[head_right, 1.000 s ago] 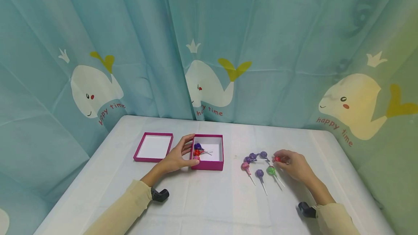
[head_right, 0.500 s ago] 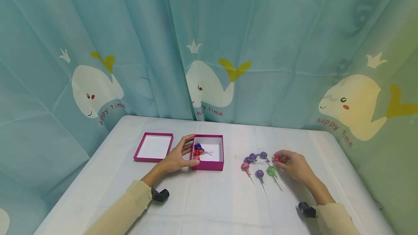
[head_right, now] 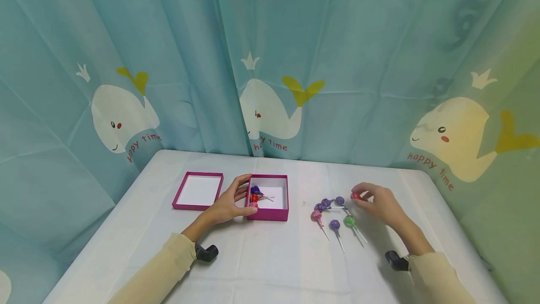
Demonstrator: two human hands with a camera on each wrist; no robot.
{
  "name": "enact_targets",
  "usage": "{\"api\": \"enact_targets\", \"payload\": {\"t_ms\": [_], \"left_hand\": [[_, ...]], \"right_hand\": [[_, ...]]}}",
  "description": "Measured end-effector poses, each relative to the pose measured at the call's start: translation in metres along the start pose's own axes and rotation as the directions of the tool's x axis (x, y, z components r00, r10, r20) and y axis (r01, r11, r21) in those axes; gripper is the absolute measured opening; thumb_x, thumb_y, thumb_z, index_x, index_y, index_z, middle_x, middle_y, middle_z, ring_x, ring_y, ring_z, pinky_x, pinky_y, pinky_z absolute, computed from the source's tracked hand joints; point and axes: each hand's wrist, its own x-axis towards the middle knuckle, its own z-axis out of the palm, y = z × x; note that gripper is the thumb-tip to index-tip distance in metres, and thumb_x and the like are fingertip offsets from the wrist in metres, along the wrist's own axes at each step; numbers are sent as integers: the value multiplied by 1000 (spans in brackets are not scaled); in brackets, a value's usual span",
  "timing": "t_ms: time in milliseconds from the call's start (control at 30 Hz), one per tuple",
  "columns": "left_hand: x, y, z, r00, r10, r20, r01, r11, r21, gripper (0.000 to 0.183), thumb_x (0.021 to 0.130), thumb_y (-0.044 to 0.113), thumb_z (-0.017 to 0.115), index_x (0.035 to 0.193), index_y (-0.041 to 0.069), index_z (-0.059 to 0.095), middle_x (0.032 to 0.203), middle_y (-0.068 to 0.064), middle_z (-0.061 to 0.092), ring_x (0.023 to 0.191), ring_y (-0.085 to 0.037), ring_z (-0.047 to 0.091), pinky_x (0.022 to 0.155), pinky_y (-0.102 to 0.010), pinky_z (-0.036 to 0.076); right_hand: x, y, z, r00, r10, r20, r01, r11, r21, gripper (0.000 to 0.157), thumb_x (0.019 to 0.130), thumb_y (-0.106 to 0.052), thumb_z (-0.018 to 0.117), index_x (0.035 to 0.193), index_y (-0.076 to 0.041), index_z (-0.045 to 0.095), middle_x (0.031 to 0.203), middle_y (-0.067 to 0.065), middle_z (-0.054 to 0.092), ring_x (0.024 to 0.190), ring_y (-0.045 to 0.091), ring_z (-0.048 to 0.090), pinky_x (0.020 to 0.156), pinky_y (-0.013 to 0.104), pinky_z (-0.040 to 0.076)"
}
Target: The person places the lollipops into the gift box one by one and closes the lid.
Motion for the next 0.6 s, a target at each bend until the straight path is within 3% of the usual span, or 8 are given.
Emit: {"api": "enact_targets", "payload": {"t_ms": [267,600], "left_hand": [[0,-1,-1,1000,3,1,-3,1000,0,98,83,25,87,160,22,26,165,-14,28,147,-37,38,119,-46,36],[0,0,1,1000,-29,-9,29,999,16,99,82,30,89,159,27,27,164,-6,31,147,-30,40,119,-41,37]], "right_hand": [[22,-24,-3,1000,-20,8,19,1000,23,16,90,-13,80,105,-12,74,99,1,74,89,22,69,79,49,58],[47,-52,5,994,-103,-38,105,994,40,15,90,-16,81,104,-16,75,99,-4,74,85,15,67,70,33,53]]}}
